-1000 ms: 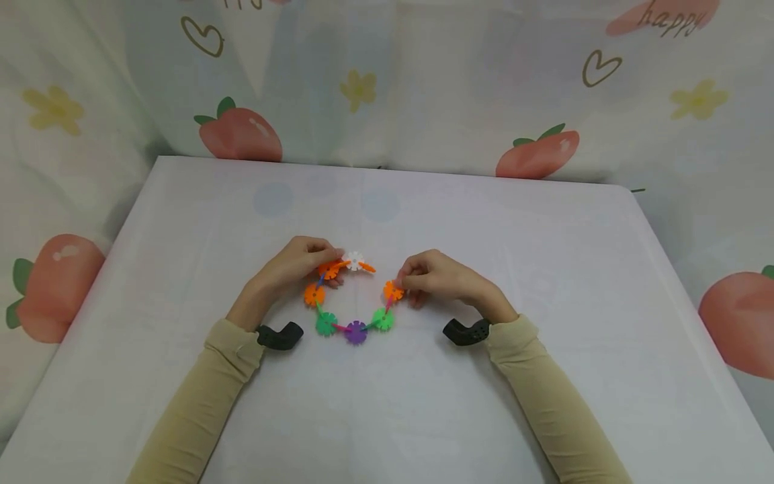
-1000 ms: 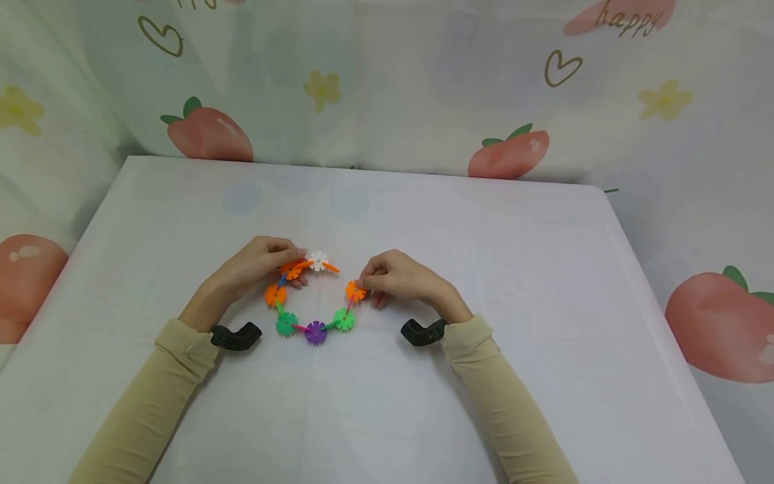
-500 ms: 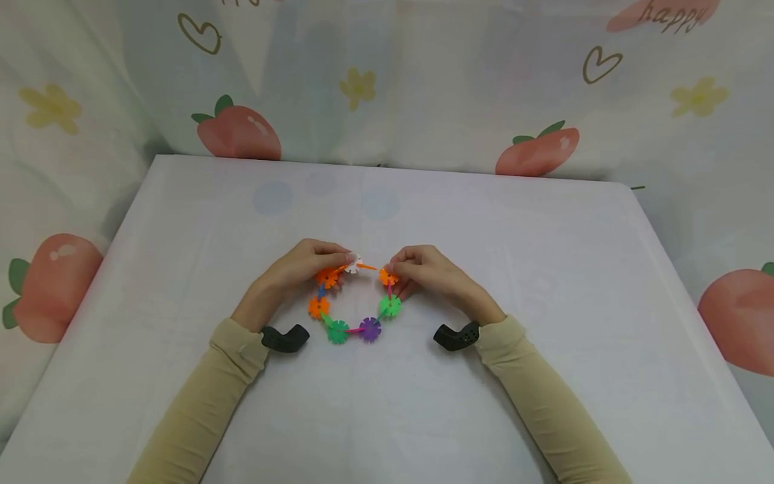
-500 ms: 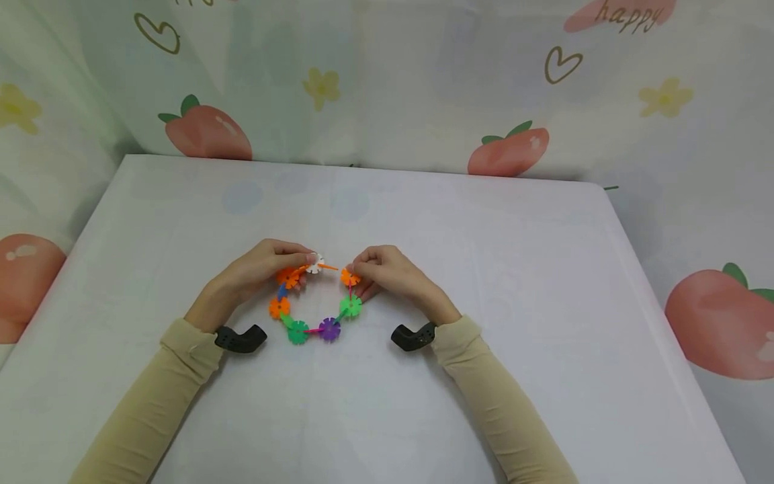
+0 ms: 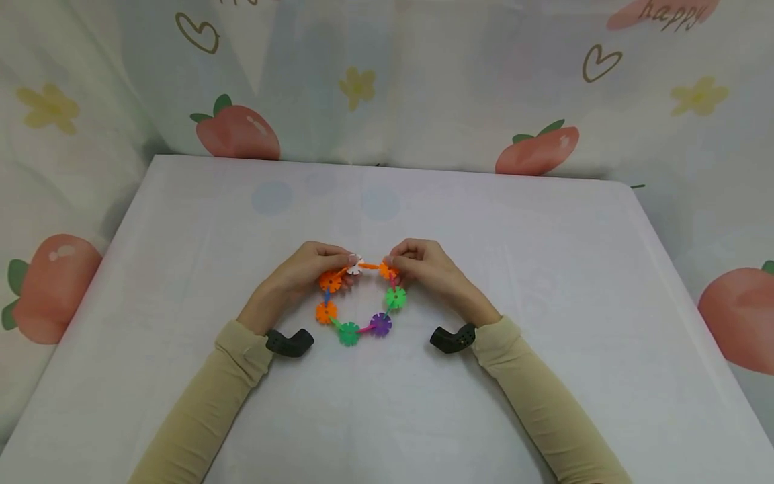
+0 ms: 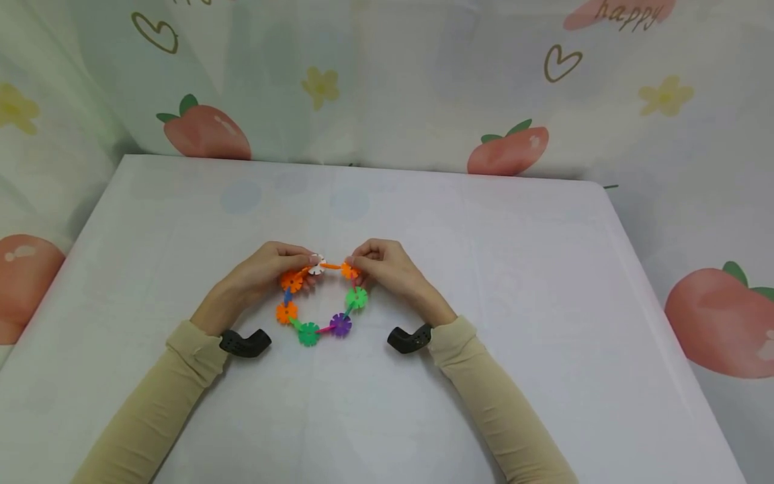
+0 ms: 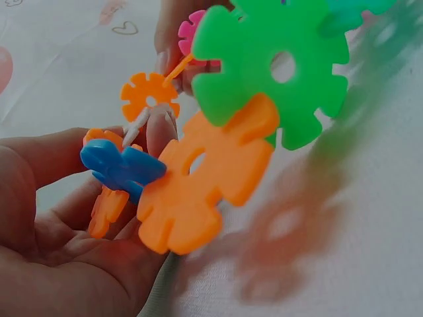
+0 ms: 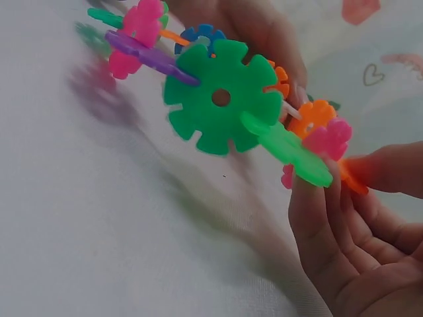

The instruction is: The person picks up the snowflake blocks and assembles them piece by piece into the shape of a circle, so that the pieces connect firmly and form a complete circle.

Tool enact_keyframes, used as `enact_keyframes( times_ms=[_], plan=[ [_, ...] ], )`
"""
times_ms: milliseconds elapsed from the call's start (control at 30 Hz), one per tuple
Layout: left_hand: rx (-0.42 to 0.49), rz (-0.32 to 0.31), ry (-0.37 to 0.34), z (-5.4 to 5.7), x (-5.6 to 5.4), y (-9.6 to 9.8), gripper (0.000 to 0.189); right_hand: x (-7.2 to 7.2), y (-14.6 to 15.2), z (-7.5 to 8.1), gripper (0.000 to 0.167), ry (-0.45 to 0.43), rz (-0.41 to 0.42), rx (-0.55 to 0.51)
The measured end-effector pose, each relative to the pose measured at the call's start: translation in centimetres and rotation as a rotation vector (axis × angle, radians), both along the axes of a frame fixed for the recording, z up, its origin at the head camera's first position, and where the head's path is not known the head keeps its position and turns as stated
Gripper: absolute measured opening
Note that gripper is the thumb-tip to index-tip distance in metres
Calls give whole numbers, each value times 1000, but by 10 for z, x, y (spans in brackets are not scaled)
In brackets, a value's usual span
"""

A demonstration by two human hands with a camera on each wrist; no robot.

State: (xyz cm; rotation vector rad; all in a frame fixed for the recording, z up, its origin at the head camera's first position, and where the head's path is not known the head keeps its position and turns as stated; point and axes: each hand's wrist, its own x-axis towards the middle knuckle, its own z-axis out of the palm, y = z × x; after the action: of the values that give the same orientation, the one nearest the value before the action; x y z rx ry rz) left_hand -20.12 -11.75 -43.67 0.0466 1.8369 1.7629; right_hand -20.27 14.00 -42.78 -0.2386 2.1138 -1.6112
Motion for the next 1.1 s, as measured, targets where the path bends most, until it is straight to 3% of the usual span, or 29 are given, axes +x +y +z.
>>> enact_keyframes(
  times_ms=[367,567,767,1100],
  plan=[
    [104,37,-29,-2,2,4,33,-1,0,2,25,43,-30,29],
    [108,62,-31,-2,2,5,34,-1,-2,2,23,32,-42,13],
    [115,69,-38,-2,3,7,33,-2,-3,1,23,82,-28,48],
    [54,87,-40,-3,0,7,32,-2,3,1,21,63,-28,5]
  ],
)
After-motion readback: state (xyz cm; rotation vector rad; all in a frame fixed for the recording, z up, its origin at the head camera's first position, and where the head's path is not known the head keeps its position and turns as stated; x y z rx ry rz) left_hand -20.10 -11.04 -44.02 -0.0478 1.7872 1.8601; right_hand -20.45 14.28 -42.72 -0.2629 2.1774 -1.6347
